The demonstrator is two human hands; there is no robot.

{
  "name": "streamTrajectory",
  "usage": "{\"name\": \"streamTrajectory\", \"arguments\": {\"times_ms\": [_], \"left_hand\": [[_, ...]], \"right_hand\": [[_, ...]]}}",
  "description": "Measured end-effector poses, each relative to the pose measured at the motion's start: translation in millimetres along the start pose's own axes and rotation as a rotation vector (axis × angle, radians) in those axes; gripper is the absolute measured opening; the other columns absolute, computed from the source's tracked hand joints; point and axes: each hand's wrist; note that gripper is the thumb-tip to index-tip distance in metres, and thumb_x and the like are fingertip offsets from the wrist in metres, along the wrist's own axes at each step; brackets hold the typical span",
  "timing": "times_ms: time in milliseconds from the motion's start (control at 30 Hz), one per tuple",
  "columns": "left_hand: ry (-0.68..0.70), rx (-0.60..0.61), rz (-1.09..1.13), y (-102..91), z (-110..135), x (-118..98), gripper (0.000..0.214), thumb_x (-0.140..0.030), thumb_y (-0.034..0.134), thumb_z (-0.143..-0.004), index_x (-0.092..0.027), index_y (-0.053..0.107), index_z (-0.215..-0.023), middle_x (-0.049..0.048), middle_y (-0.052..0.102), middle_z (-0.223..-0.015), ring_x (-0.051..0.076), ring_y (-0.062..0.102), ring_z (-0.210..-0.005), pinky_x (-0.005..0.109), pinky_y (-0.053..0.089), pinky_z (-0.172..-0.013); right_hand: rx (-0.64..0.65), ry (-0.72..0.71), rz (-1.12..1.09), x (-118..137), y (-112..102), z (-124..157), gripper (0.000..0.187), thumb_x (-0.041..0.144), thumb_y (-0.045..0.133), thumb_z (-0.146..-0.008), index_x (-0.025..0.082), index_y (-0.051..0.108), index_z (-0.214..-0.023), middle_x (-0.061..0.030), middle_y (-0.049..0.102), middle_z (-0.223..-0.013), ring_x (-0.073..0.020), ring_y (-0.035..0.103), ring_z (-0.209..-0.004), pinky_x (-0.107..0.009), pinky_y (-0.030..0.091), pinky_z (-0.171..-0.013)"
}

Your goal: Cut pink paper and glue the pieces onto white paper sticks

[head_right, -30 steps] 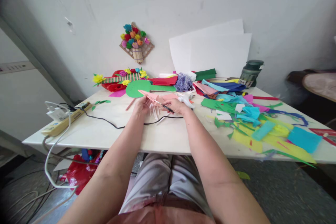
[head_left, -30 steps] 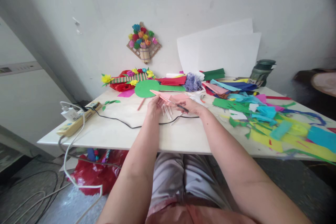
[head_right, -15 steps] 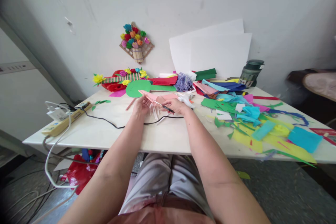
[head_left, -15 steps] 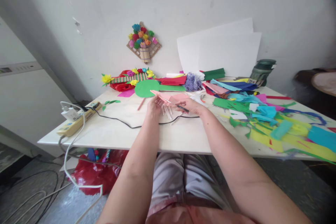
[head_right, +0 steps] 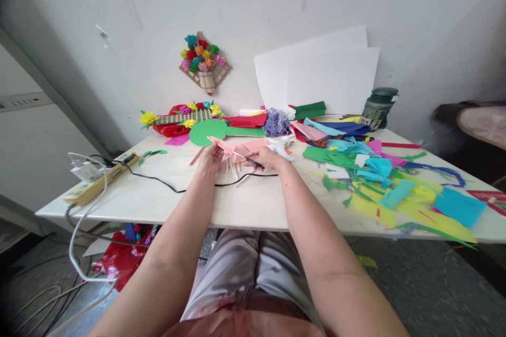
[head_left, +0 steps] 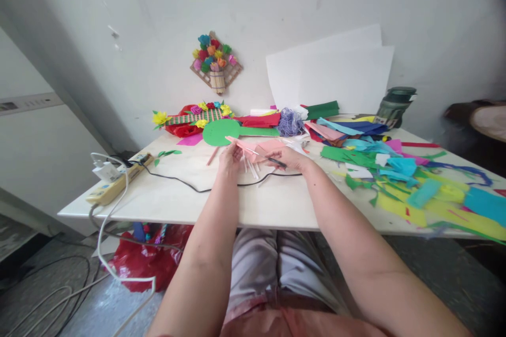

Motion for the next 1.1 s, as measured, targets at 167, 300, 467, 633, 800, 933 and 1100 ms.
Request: {"name": "streamTrajectory", "arguments": {"times_ms": [167,300,467,633,800,933,1100], "left_hand": [[-0.009,0.015,-0.010,2.7,4,0,0.013,-0.019,0.063,-0.076,-0.013,0.055,-0.068,-0.0035,0.051,-0.049,0.003,0.046,-0.040,0.014,0.036,-0.042],[-0.036,0.065,0.008,4.8,5,0,0.016,-0.022,0.062,-0.077,-0.014,0.053,-0.067,-0.0049,0.047,-0.046,0.003,0.045,-0.039,0.014,0.038,-0.044],[-0.059,0.061,0.007,4.9,5,2,0.015,-0.023,0.062,-0.076,-0.014,0.053,-0.069,-0.0035,0.051,-0.051,0.005,0.051,-0.045,0.016,0.045,-0.054],[-0.056,0.089,0.029,7.0,7,2,0.013,-0.019,0.058,-0.080,-0.014,0.053,-0.069,-0.0025,0.052,-0.052,0.005,0.051,-0.045,0.017,0.045,-0.056],[-0.066,0.082,0.044,9.5,10,2,0.012,-0.018,0.058,-0.079,-0.013,0.054,-0.069,-0.0023,0.052,-0.053,0.005,0.052,-0.047,0.017,0.046,-0.059],[-0.065,0.093,0.049,8.9,9,3,0.013,-0.017,0.058,-0.080,-0.013,0.054,-0.068,-0.0022,0.052,-0.053,0.005,0.052,-0.047,0.018,0.046,-0.059],[-0.064,0.106,0.037,7.4,7,4,0.014,-0.017,0.056,-0.081,-0.013,0.054,-0.068,-0.0020,0.052,-0.052,0.005,0.052,-0.047,0.017,0.045,-0.058]], "right_hand": [[-0.045,-0.009,0.069,-12,-5,-11,0.029,0.029,0.064,-0.073,0.011,0.068,-0.095,0.0027,0.055,-0.046,-0.0040,0.037,-0.035,-0.017,0.031,-0.036],[-0.019,-0.058,0.144,-21,-10,-17,0.028,0.025,0.067,-0.070,0.013,0.069,-0.094,0.0029,0.057,-0.047,-0.0032,0.038,-0.034,-0.016,0.031,-0.036],[-0.027,-0.064,0.142,-20,-9,-17,0.028,0.025,0.068,-0.068,0.013,0.069,-0.093,0.0018,0.060,-0.054,-0.0024,0.039,-0.036,-0.015,0.031,-0.035],[-0.025,-0.078,0.122,-15,-5,-12,0.039,0.031,0.072,-0.064,0.012,0.067,-0.098,0.0043,0.055,-0.050,-0.0027,0.039,-0.036,-0.016,0.031,-0.034],[-0.037,-0.075,0.131,-13,-4,-10,0.035,0.031,0.071,-0.065,0.012,0.066,-0.095,0.0051,0.052,-0.047,-0.0029,0.039,-0.035,-0.016,0.031,-0.033],[-0.058,-0.054,0.097,-14,-4,-12,0.029,0.026,0.069,-0.067,0.011,0.065,-0.092,0.0055,0.052,-0.046,-0.0025,0.039,-0.034,-0.015,0.031,-0.034],[-0.035,-0.066,0.073,-14,-3,-13,0.030,0.025,0.070,-0.066,0.009,0.064,-0.091,0.0062,0.051,-0.045,-0.0025,0.038,-0.034,-0.015,0.029,-0.034]]}}
Point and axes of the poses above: each hand's wrist, its own z-axis away from the middle knuckle, its own y-axis out of the palm, x = y × z
